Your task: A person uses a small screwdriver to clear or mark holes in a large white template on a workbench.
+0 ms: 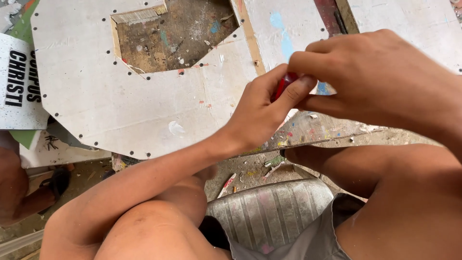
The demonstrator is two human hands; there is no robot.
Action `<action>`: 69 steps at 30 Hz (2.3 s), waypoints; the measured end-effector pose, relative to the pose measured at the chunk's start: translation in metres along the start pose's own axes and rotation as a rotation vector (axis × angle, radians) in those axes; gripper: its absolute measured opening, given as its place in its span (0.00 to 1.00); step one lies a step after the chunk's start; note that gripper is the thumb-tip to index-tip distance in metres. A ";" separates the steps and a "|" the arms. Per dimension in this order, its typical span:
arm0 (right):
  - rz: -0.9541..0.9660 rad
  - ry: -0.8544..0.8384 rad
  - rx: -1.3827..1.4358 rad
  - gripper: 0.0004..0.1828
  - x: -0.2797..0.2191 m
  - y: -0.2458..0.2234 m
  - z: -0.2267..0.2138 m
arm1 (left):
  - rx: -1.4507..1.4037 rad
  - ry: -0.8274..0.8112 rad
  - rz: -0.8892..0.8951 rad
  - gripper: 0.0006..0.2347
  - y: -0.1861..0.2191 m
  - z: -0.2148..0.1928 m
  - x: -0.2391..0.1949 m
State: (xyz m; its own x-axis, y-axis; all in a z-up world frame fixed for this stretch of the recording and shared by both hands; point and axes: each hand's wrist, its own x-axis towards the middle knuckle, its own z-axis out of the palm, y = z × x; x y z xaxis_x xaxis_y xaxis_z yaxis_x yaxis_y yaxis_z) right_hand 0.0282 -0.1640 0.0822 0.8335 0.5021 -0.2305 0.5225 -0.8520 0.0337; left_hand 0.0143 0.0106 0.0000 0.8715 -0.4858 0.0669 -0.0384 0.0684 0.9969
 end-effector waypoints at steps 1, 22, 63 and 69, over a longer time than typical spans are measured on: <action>-0.001 -0.029 0.028 0.17 0.000 0.005 -0.004 | 0.041 0.061 -0.005 0.15 0.005 0.002 -0.004; -0.146 0.285 0.214 0.13 -0.018 0.051 0.010 | -0.454 -0.178 -0.050 0.17 -0.022 0.009 0.019; -0.023 0.099 0.373 0.12 -0.029 0.078 0.010 | -0.486 -0.869 -0.497 0.20 -0.053 -0.008 0.054; -0.339 0.162 0.735 0.11 -0.021 0.061 0.008 | -0.400 -0.372 0.111 0.16 0.090 -0.010 0.065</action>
State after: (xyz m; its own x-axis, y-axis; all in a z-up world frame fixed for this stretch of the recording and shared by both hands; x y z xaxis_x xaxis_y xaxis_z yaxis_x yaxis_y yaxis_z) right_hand 0.0405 -0.2277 0.0812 0.6965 0.7169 0.0313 0.5467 -0.5018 -0.6703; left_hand 0.0724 -0.0060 0.0935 0.6385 -0.7269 0.2530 0.1319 0.4272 0.8945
